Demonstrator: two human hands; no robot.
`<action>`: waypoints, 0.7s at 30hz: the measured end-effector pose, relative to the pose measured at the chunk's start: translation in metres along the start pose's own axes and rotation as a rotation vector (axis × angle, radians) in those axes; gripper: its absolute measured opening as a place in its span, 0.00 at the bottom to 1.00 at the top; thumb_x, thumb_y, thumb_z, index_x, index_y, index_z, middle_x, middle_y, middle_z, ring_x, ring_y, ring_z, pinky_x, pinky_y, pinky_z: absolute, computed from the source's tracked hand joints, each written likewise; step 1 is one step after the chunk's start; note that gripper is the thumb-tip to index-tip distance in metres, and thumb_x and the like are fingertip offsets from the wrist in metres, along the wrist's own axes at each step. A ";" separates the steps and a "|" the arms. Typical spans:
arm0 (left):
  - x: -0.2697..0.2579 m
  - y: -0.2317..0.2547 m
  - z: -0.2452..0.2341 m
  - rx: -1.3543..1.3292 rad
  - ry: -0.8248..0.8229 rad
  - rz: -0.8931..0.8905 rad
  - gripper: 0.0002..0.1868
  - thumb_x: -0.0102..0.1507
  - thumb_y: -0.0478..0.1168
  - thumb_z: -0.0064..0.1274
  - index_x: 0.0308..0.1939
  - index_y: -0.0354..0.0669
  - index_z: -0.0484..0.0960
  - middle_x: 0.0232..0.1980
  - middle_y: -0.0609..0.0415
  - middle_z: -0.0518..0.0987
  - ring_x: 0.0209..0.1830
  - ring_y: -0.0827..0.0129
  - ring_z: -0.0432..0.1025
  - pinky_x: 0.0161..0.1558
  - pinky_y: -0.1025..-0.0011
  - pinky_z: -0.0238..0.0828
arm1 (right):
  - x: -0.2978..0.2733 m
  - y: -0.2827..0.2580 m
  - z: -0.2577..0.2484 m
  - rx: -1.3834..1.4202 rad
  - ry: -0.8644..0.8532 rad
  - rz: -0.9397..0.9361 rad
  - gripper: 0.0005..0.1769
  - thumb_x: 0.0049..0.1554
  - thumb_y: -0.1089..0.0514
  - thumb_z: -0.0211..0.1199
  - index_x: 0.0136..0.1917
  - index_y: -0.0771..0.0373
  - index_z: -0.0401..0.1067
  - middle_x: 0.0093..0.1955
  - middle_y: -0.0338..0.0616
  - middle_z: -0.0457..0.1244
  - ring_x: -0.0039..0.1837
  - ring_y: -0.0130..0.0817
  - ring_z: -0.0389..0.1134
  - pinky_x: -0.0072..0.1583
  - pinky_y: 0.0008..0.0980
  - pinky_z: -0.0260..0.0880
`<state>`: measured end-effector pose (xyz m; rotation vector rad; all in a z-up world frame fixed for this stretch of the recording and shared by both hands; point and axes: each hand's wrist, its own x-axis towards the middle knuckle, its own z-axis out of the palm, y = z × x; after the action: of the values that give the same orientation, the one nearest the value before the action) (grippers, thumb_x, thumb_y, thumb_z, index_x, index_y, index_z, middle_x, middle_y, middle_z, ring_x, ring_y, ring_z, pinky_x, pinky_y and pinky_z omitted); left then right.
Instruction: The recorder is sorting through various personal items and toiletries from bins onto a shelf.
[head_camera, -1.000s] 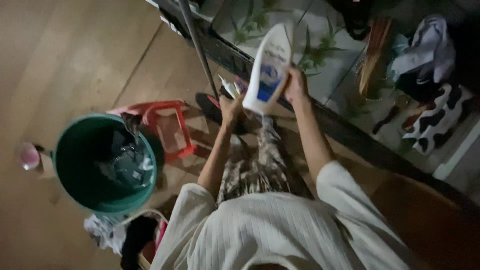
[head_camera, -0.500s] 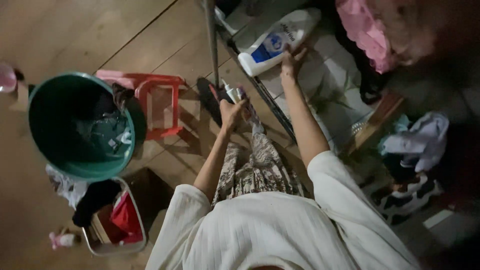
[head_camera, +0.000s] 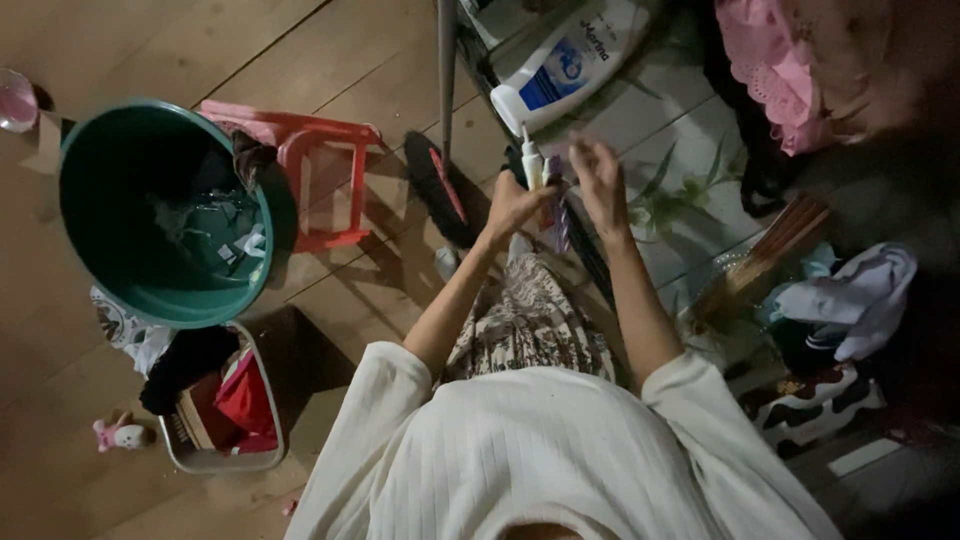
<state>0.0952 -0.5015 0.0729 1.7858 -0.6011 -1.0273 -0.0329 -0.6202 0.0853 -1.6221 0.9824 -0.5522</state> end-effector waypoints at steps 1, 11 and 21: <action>0.000 0.007 0.001 0.000 0.000 0.001 0.16 0.55 0.41 0.66 0.24 0.31 0.80 0.22 0.52 0.80 0.20 0.70 0.76 0.25 0.67 0.72 | -0.006 0.016 0.004 0.000 0.000 0.000 0.23 0.66 0.45 0.60 0.64 0.65 0.73 0.58 0.43 0.68 0.59 0.35 0.69 0.61 0.35 0.70; 0.034 -0.026 0.030 0.320 -0.205 0.381 0.25 0.52 0.47 0.73 0.28 0.29 0.77 0.23 0.42 0.75 0.20 0.63 0.69 0.26 0.61 0.67 | -0.029 0.108 0.017 0.378 -0.018 0.213 0.25 0.69 0.38 0.57 0.54 0.64 0.69 0.52 0.39 0.63 0.54 0.32 0.63 0.59 0.37 0.62; 0.032 0.010 0.030 0.125 -0.049 0.423 0.23 0.54 0.50 0.69 0.41 0.34 0.84 0.36 0.45 0.85 0.28 0.66 0.79 0.32 0.64 0.75 | 0.037 0.153 0.007 0.659 0.137 0.668 0.39 0.60 0.30 0.56 0.75 0.55 0.62 0.69 0.36 0.59 0.68 0.37 0.60 0.66 0.40 0.62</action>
<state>0.0865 -0.5449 0.0643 1.6455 -1.0414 -0.7546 -0.0552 -0.6543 -0.0673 -0.6241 1.2043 -0.4519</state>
